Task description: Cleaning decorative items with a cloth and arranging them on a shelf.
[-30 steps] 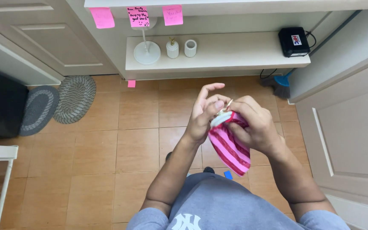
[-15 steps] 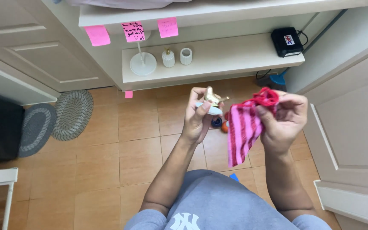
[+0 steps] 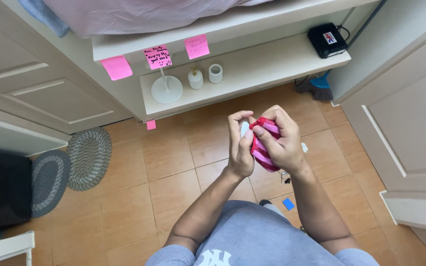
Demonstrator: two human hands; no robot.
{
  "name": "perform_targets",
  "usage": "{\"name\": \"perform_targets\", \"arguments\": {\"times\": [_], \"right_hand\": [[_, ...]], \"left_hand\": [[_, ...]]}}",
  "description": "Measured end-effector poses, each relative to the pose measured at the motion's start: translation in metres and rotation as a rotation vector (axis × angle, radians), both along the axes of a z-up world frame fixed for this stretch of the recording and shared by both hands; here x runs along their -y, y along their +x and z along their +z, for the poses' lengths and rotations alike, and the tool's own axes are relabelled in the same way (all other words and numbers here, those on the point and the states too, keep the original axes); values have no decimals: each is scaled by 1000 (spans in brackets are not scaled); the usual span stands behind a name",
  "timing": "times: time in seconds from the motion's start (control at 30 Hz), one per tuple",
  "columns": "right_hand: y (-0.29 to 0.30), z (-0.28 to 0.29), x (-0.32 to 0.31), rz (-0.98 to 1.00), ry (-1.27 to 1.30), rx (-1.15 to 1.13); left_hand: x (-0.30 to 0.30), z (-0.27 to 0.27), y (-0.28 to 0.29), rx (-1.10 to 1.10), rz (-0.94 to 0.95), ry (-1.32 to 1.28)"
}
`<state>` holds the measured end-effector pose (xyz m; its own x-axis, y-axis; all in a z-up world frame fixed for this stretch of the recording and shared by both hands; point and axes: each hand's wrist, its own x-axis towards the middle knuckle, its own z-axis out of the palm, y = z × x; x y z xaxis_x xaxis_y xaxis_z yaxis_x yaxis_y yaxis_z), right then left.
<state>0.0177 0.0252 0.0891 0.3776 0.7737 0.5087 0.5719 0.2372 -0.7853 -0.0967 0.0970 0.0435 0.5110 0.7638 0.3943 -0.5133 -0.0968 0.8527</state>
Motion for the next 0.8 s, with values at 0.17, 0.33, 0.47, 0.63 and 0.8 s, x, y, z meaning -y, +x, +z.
{"name": "perform_targets", "arguments": {"times": [0.17,0.33,0.47,0.63,0.8], "right_hand": [[24,-36,-9,83,-56,-360],[-3,-24,-20,126,218,-646],[-9,-23,-20,379,120,-236],[0,-46,-11,404,-2,-334],[6,-55,-1,137,107,-516]], "left_hand": [[-14,5,-14,42,-302,-252],[-27,-5,-17,323,-602,-558],[-29,-5,-17,200,-590,-861],[-12,-33,-9,86,-519,-904],[13,-45,5,263,-447,-714]]}}
